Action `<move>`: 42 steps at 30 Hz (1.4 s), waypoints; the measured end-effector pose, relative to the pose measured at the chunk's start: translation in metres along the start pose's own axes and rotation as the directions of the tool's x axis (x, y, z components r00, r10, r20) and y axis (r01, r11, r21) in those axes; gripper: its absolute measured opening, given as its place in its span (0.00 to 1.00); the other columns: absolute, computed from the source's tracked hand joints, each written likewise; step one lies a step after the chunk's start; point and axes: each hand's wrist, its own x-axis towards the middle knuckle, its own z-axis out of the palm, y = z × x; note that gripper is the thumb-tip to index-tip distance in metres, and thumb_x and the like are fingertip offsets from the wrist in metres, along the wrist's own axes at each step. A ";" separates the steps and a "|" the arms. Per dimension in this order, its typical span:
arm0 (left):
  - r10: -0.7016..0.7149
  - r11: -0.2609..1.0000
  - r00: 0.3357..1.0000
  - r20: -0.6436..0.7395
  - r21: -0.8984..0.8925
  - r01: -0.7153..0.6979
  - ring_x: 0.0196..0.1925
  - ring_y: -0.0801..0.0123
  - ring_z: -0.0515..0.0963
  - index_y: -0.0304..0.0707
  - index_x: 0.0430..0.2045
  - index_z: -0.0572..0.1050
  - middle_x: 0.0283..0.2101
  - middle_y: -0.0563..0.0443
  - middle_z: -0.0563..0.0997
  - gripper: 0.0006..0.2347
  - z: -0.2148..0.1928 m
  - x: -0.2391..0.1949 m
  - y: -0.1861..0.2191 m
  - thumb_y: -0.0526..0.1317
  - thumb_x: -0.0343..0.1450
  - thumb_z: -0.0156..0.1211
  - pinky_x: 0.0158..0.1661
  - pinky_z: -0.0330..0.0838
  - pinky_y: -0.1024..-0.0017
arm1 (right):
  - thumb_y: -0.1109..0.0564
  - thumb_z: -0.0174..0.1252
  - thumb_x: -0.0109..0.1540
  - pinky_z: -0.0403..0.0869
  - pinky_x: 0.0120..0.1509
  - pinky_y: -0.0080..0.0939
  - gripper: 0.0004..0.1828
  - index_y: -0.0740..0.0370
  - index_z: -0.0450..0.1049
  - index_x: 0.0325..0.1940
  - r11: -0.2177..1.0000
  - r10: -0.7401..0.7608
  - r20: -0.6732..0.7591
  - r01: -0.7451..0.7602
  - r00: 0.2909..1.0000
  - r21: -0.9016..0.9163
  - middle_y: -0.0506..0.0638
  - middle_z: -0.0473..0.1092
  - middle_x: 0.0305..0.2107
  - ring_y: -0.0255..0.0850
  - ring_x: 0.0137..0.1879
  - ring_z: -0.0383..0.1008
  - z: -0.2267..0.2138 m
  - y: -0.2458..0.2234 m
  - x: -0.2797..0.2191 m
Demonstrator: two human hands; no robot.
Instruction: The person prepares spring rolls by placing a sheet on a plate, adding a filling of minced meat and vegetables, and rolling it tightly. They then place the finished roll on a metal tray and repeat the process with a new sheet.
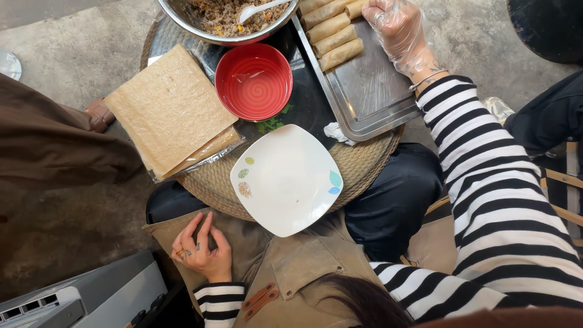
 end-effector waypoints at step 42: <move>0.015 1.000 1.000 -0.023 -0.013 -0.015 0.47 0.60 0.73 0.45 0.37 0.83 0.46 0.53 0.80 0.11 -0.002 0.001 0.000 0.26 0.69 0.59 0.49 0.61 0.65 | 0.41 0.74 0.54 0.70 0.47 0.43 0.21 0.54 0.82 0.44 0.808 -0.381 0.405 0.512 0.831 -0.290 0.45 0.72 0.37 0.46 0.47 0.65 -0.003 -0.013 -0.013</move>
